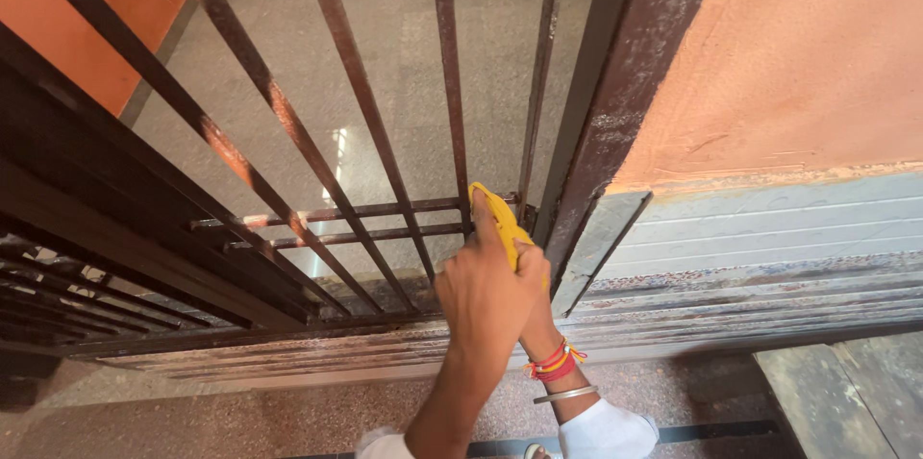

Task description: The person cleans a metal gate by spraying it with a cleaning liquid and wiping the bars with a yellow cloth.

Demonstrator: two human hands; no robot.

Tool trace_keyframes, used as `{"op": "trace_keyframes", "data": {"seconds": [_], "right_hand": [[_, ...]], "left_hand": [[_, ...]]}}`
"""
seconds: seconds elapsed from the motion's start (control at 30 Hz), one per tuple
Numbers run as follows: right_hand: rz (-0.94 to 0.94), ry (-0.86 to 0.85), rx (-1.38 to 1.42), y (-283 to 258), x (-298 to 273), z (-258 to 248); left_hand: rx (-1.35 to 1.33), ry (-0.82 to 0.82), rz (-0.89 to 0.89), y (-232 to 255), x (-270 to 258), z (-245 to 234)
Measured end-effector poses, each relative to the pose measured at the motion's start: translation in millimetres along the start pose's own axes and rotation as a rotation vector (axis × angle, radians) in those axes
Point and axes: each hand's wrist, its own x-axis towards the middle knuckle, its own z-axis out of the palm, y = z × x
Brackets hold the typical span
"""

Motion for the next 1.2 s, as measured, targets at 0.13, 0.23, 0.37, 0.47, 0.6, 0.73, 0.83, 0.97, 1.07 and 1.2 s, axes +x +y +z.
{"op": "trace_keyframes", "data": {"seconds": [0.13, 0.23, 0.37, 0.47, 0.6, 0.73, 0.83, 0.97, 1.07, 1.2], "right_hand": [[0.279, -0.036, 0.68, -25, 7, 2], [0.028, -0.082, 0.128, -14, 8, -5], [-0.033, -0.092, -0.126, -1, 3, -10], [-0.063, -0.095, -0.014, -13, 5, -6], [-0.173, -0.083, 0.061, -39, 14, -2], [-0.196, -0.151, 0.05, -66, 20, -14], [-0.188, -0.14, -0.123, -77, 24, -14], [-0.139, -0.154, -0.148, -85, 26, -14], [-0.28, -0.153, -0.118, -88, 25, -13], [-0.218, -0.13, -0.168, -89, 26, -12]], "left_hand": [[-0.146, -0.011, 0.146, 0, 3, 10], [-0.1, 0.09, 0.105, -14, 2, 0], [-0.043, 0.147, 0.05, -9, 2, 0], [-0.137, 0.102, 0.04, -3, 5, 5], [-0.435, 0.029, 0.222, -17, 1, 4], [-1.01, 0.013, 0.29, -49, -12, -9], [-0.826, 0.279, 0.133, -68, -10, -24], [-0.671, 0.108, 0.249, -70, 9, -30], [-0.489, -0.042, 0.069, -65, 21, -24], [-0.431, -0.025, 0.151, -75, 26, -25]]}}
